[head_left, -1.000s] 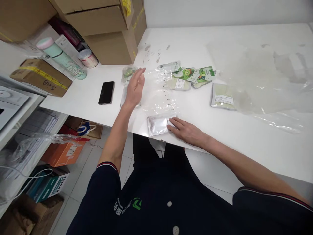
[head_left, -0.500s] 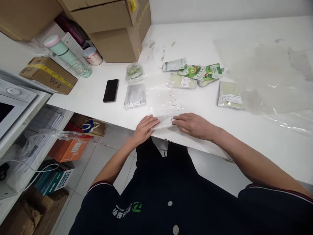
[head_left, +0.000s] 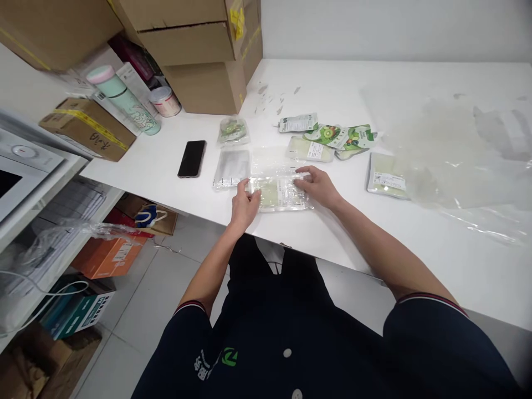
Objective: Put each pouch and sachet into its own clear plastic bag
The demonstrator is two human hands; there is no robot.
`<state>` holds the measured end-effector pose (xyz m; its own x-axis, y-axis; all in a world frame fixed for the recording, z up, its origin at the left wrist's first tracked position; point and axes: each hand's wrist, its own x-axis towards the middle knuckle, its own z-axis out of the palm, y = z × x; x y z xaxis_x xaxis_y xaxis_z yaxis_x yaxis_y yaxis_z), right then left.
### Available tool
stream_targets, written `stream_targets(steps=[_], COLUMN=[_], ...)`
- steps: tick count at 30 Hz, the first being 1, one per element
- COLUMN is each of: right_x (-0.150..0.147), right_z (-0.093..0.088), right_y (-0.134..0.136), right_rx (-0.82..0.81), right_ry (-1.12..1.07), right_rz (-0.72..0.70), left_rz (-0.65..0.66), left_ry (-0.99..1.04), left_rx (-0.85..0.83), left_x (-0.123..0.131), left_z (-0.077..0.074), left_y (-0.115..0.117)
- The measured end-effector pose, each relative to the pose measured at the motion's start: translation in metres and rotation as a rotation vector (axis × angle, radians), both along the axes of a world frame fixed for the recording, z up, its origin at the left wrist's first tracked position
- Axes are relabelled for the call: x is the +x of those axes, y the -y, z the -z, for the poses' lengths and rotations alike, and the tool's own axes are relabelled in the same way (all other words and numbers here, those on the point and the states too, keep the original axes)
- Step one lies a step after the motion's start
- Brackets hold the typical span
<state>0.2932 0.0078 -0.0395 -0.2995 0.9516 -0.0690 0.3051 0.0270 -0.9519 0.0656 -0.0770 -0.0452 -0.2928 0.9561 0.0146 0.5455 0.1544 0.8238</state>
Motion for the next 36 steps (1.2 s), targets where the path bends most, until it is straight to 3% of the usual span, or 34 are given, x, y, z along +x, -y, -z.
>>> stream_targets(steps=[4, 8, 10, 13, 15, 18, 22, 24, 26, 29, 31, 33, 36], right_x=[-0.009, -0.006, 0.002, 0.016, 0.023, 0.03, 0.041, 0.045, 0.042, 0.028, 0.018, 0.01, 0.004], right_z=[0.006, 0.006, 0.007, 0.013, 0.019, 0.022, 0.007, -0.003, -0.007, 0.0, 0.009, 0.016, 0.018], right_y=[-0.01, 0.0, 0.009, 0.02, 0.022, 0.023, 0.035, 0.045, 0.052, 0.053, 0.047, 0.042, 0.038], right_rx=[0.034, 0.455, 0.658, 0.717, 0.675, 0.666, 0.622, 0.5, 0.351, 0.204, 0.162, 0.147, 0.177], right_ry=[0.216, 0.509, 0.535, 0.494, 0.491, 0.489, 0.359, 0.244, 0.157, 0.148, 0.191, 0.262, 0.444], right_rz=[0.024, 0.052, -0.102, -0.473, -0.568, -0.513, -0.472, -0.378, -0.236, -0.043, 0.018, 0.03, -0.004], left_rz=[0.071, 0.288, 0.451, 0.582, 0.546, 0.479, 0.524, 0.518, 0.438, 0.234, 0.131, 0.108, 0.133], left_ry=[-0.123, -0.225, -0.296, -0.421, -0.479, -0.521, -0.45, -0.356, -0.218, -0.033, -0.021, -0.103, -0.353], left_rx=[0.041, 0.02, -0.021, -0.031, 0.027, 0.14, 0.193, 0.138, 0.075, 0.036, 0.025, 0.017, 0.003], left_x=[-0.005, -0.02, -0.027, -0.03, -0.026, -0.018, -0.019, -0.021, -0.02, -0.012, -0.004, 0.002, 0.006], left_z=[-0.001, -0.006, -0.009, -0.005, 0.002, 0.006, -0.019, -0.036, -0.042, -0.03, -0.016, -0.007, -0.005], left_y=[0.006, 0.013, 0.015, 0.013, 0.01, 0.009, 0.027, 0.038, 0.044, 0.04, 0.034, 0.03, 0.03])
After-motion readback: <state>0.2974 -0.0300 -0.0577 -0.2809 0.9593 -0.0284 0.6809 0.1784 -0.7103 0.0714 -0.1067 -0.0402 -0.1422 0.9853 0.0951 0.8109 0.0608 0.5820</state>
